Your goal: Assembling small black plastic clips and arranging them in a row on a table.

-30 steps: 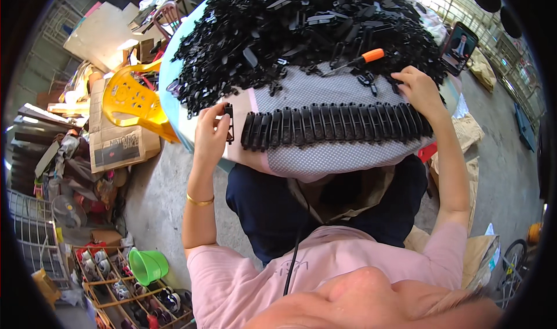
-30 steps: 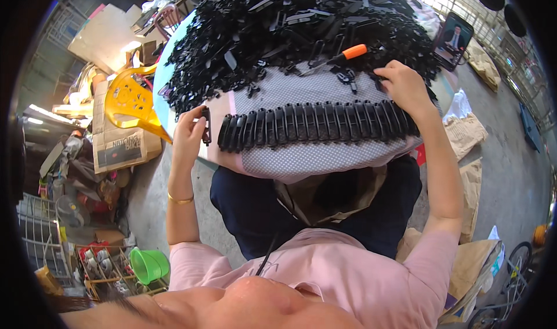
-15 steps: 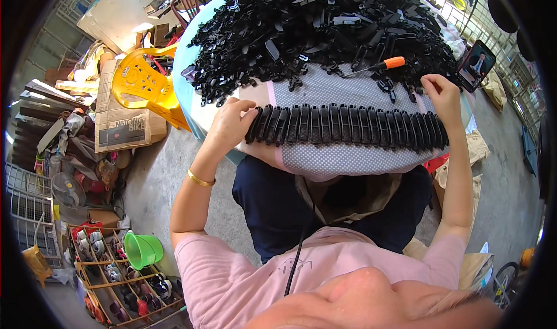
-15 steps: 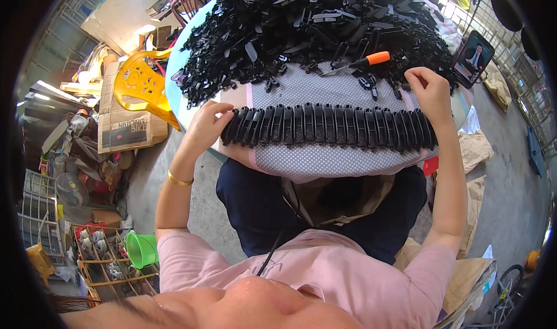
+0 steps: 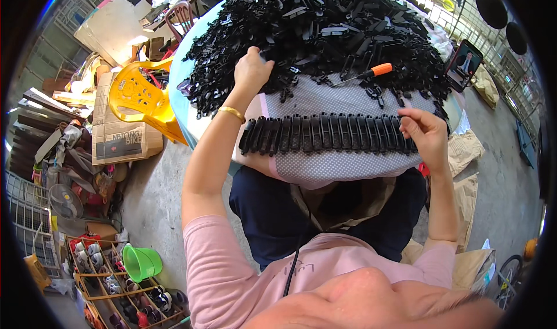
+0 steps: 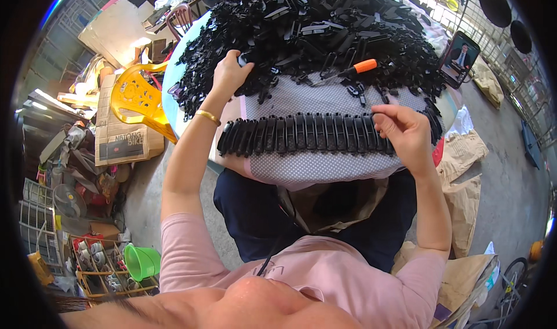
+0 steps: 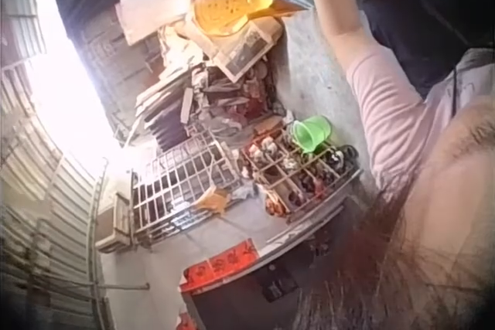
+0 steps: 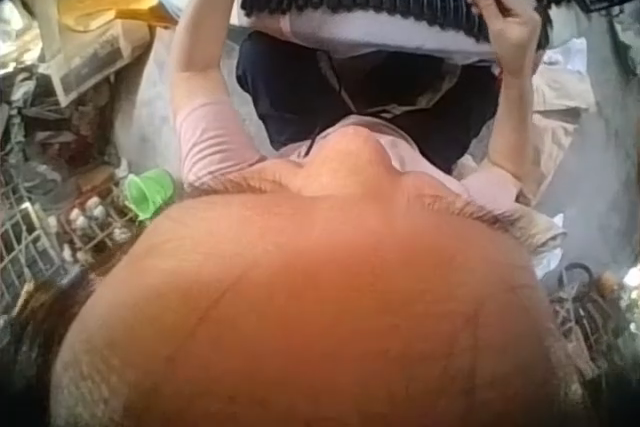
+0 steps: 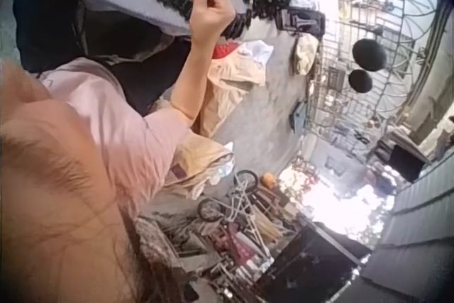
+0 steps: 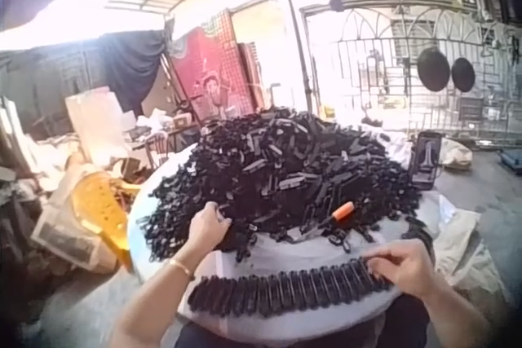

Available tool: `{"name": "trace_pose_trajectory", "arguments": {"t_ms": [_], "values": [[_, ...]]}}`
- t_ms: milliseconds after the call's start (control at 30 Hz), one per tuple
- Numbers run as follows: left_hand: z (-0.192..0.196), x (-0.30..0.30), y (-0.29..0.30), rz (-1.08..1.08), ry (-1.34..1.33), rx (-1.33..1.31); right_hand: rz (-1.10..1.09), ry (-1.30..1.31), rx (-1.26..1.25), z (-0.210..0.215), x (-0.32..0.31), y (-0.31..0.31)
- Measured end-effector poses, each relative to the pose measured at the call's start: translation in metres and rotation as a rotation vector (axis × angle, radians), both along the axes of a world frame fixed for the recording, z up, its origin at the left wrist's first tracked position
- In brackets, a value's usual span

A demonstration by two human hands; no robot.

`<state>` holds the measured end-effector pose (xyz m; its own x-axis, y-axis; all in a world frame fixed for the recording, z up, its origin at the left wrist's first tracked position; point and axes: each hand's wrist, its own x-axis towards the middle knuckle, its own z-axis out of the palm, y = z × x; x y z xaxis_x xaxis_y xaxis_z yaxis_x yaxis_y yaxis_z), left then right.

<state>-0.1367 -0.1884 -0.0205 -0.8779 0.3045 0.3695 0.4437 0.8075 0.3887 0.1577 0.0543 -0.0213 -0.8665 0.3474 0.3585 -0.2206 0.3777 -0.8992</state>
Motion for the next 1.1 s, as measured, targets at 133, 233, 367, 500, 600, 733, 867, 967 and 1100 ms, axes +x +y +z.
{"name": "trace_pose_trajectory", "arguments": {"t_ms": [133, 233, 367, 500, 600, 733, 867, 967, 1100], "values": [[-0.01, -0.001, -0.015, -0.118, -0.187, 0.374, -0.004, 0.06, -0.026, -0.003, 0.012, -0.007], [0.013, 0.058, -0.009, -0.424, -0.717, 0.937, 0.008, 0.122, 0.048, -0.003, 0.01, -0.018], [0.015, 0.121, -0.004, -0.606, -1.161, 1.286, 0.057, 0.299, 0.254, 0.002, -0.007, -0.043], [0.006, 0.17, 0.01, -0.694, -1.323, 1.337, 0.027, 0.445, 0.358, 0.006, -0.017, -0.063], [-0.003, 0.185, 0.015, -0.757, -1.344, 1.388, -0.024, 0.501, 0.402, 0.006, -0.018, -0.062], [-0.003, 0.192, 0.015, -0.846, -1.36, 1.192, 0.053, 0.54, 0.505, 0.01, -0.018, -0.053], [-0.004, 0.197, 0.02, -0.85, -1.414, 1.117, 0.176, 0.387, 0.26, -0.005, -0.014, -0.052], [-0.005, 0.2, 0.022, -0.865, -1.552, 1.219, 0.099, 0.372, 0.164, -0.014, -0.01, -0.057], [-0.014, 0.202, 0.021, -0.993, -1.23, 1.273, 0.024, 0.292, 0.043, -0.023, -0.005, -0.068]]}}
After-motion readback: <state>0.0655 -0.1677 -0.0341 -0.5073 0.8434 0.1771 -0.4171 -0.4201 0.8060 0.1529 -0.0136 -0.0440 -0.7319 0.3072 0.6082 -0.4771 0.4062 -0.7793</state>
